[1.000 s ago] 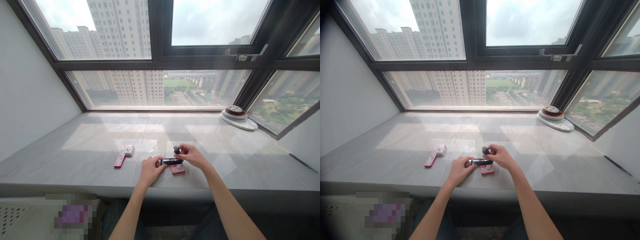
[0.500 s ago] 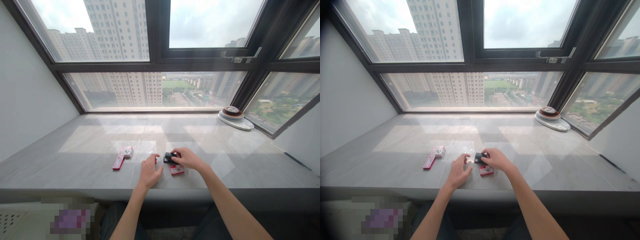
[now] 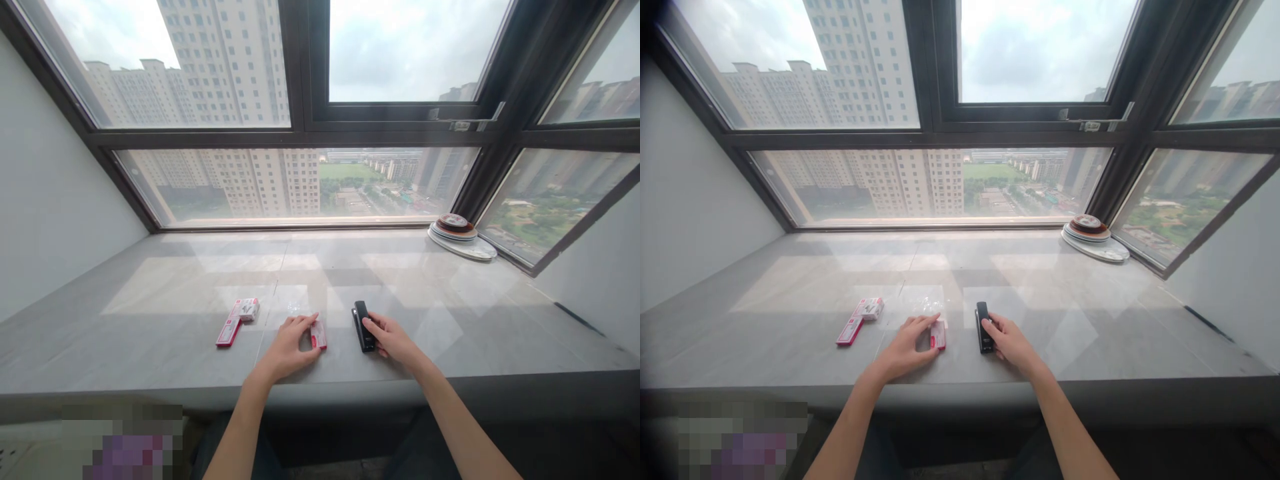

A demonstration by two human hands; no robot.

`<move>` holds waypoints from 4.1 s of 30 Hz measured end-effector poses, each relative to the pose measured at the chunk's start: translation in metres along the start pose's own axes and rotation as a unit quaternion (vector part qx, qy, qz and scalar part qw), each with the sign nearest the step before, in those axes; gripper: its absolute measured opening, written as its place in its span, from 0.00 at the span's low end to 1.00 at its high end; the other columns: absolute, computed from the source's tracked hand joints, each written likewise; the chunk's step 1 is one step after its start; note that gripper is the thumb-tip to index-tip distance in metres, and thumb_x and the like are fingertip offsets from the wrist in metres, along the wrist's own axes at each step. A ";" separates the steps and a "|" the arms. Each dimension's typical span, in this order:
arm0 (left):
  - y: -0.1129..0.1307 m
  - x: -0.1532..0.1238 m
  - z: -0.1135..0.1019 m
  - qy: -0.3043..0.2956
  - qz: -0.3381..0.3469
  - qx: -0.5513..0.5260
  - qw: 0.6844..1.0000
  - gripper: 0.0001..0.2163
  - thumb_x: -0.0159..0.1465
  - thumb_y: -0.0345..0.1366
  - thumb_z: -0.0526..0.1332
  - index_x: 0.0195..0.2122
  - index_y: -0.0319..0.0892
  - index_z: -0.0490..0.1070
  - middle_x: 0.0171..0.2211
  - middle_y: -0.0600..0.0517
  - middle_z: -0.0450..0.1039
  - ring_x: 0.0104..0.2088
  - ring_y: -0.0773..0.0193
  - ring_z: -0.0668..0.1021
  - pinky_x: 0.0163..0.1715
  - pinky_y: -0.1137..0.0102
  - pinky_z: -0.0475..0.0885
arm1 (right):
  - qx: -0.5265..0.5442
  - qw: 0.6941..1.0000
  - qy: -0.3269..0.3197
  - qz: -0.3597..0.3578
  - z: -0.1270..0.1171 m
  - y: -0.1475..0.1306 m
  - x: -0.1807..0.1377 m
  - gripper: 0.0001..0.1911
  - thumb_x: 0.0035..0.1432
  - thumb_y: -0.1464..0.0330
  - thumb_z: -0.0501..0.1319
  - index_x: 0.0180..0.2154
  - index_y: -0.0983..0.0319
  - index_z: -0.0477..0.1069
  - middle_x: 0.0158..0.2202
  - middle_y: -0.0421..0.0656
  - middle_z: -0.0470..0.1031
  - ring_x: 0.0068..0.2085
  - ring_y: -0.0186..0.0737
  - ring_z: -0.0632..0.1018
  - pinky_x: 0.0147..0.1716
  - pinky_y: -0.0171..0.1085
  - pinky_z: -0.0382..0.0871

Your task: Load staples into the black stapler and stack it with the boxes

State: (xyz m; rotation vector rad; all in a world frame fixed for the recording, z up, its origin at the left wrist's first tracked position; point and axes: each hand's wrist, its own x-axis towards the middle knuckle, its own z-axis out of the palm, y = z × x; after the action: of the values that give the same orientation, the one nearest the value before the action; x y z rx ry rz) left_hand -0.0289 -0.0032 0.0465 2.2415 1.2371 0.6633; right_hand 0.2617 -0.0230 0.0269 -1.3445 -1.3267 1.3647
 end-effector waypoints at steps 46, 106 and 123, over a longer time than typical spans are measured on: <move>0.013 -0.001 0.015 0.005 0.067 -0.042 0.997 0.41 0.54 0.46 0.73 0.68 0.54 0.60 0.57 0.48 0.70 0.57 0.50 0.70 0.59 0.56 0.66 | -0.097 0.981 0.150 -0.081 0.072 -0.005 -0.007 0.32 0.61 0.44 0.58 0.50 0.63 0.77 0.22 0.38 0.66 0.23 0.37 0.68 0.23 0.34 0.61; 0.001 0.031 0.035 0.073 -0.125 -0.018 0.989 0.20 0.74 0.53 0.42 0.52 0.51 0.68 0.30 0.53 0.78 0.35 0.56 0.81 0.42 0.65 0.66 | -0.185 0.978 0.039 -0.087 0.072 -0.025 -0.033 0.34 0.50 0.60 0.70 0.59 0.56 0.70 0.26 0.36 0.73 0.27 0.39 0.71 0.28 0.33 0.60; 0.130 0.172 0.157 -0.041 -0.116 -0.073 0.990 0.27 0.74 0.51 0.40 0.62 0.34 0.57 0.50 0.23 0.73 0.58 0.39 0.74 0.57 0.46 0.53 | -0.151 0.980 0.125 0.031 -0.118 -0.021 -0.026 0.19 0.37 0.63 0.74 0.34 0.64 0.80 0.23 0.41 0.74 0.28 0.41 0.71 0.28 0.35 0.61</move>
State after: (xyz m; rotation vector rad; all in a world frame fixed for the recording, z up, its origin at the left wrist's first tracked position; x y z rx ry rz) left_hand 0.2311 0.0562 0.0383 1.9480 1.3378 0.5485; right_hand 0.3779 -0.0288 0.0648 -1.7124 -1.3653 1.0180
